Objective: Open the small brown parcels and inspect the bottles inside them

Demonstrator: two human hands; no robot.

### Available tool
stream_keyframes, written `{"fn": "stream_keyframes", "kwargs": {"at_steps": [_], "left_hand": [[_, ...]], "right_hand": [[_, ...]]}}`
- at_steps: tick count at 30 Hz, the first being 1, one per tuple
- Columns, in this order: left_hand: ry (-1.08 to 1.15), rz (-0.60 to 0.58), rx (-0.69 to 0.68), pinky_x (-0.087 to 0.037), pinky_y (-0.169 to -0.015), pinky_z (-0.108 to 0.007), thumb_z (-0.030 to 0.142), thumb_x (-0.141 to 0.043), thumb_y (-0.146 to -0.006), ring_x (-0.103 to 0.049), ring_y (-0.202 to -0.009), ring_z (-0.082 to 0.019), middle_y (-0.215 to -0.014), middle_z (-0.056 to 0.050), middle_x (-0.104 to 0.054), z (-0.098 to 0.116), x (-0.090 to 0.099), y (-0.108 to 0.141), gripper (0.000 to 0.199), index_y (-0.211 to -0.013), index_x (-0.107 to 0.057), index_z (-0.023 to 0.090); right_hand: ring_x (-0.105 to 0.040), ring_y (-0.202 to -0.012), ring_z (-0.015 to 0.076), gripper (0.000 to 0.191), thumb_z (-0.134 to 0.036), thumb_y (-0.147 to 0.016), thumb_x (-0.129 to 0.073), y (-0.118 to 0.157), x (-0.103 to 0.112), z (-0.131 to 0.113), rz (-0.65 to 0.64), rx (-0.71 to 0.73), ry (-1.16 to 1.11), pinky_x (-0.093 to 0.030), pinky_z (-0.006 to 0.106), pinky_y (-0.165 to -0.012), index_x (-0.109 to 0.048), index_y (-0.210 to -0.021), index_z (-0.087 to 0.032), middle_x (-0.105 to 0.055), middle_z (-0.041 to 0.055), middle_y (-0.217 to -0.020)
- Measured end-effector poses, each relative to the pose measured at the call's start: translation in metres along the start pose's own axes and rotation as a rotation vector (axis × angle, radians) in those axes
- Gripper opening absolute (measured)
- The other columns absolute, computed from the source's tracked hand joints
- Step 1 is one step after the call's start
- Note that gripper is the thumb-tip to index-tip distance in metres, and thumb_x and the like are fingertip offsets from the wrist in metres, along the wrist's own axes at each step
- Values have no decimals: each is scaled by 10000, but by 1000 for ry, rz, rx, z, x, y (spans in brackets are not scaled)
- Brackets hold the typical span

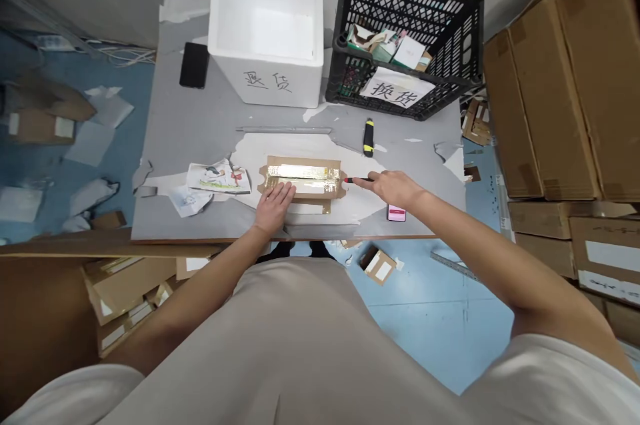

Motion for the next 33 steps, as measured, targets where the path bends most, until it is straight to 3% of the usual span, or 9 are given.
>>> {"fn": "stream_keyframes", "kwargs": {"at_steps": [5, 9, 14, 18, 21, 24, 28, 31, 33], "left_hand": [[-69, -11, -15, -253, -1132, -473, 116, -317, -892, -373, -1384, -253, -1444, -105, -469, 0, 1, -1, 533, -1397, -466, 198], [-101, 13, -40, -278, -1118, -480, 162, -371, -899, -404, -1363, -269, -1419, -117, -498, 5, 5, -3, 490, -1373, -491, 193], [-114, 39, -57, -318, -1091, -487, 270, -424, -917, -449, -1325, -293, -1386, -127, -532, 15, 19, -7, 425, -1318, -538, 185], [-152, 33, -82, -353, -1068, -488, 277, -427, -920, -453, -1319, -292, -1353, -131, -561, 17, 30, -9, 392, -1273, -565, 176], [-143, 51, -89, -377, -1058, -481, 273, -434, -917, -466, -1307, -284, -1329, -136, -578, 20, 33, -9, 364, -1228, -587, 163], [-66, 98, -76, -392, -1062, -461, 287, -439, -918, -508, -1268, -258, -1280, -129, -610, 22, 34, -7, 321, -1157, -616, 168], [71, 235, 49, -376, -1092, -415, 338, -426, -925, -507, -1264, -214, -1272, -121, -603, -2, 53, 11, 293, -1084, -625, 193], [30, 473, 512, -290, -1122, -511, 448, -539, -855, -338, -1388, -292, -1426, -199, -432, -65, 84, 35, 481, -1238, -522, 158], [37, 571, 953, -244, -1085, -627, 553, -689, -704, -189, -1432, -389, -1485, -276, -289, -118, 99, 48, 901, -1404, -316, 124]], "right_hand": [[-603, -926, 225, 611, -137, -851, -394, 33, -14, 10, 155, -65, -117, -453, 337, -736, -403, -1420, -358, -616, 81, -1143], [-583, -960, 272, 563, -291, -925, -325, 45, -59, 13, 455, -486, -283, -489, 399, -759, -296, -1485, -241, -557, 150, -1213], [-527, -1100, 290, 556, -226, -910, -295, -9, -142, -30, 444, -773, -458, -461, 431, -885, -329, -1463, -181, -486, 183, -1274], [-420, -1245, 329, 562, -200, -885, -320, -41, -177, -50, 393, -817, -561, -392, 508, -973, -367, -1444, -234, -427, 172, -1360], [-303, -1345, 371, 575, -302, -893, -366, -43, -172, -51, 455, -845, -687, -302, 552, -1055, -359, -1452, -165, -322, 203, -1453], [-252, -1403, 317, 642, -448, -921, -324, -51, -140, -54, 602, -746, -914, -265, 493, -1115, -277, -1484, -142, -251, 184, -1520], [-344, -1378, 273, 802, -547, -854, -463, -81, -92, -76, 570, -527, -1132, -322, 434, -1107, -173, -1510, -189, -297, 144, -1531], [-426, -1321, 281, 870, -516, -799, -561, -93, -81, -93, 566, -547, -1160, -345, 453, -1094, -166, -1502, -187, -386, 153, -1480], [-468, -1287, 275, 867, -489, -793, -574, -95, -83, -100, 580, -557, -1188, -360, 453, -1088, -171, -1495, -178, -433, 152, -1445]]}}
Point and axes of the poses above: each hand's wrist, its own y-axis away from the middle knuckle, its own x-axis out of the back of the hand, z = x × y, the point moved 3 cm from there along -y, towards the middle knuckle
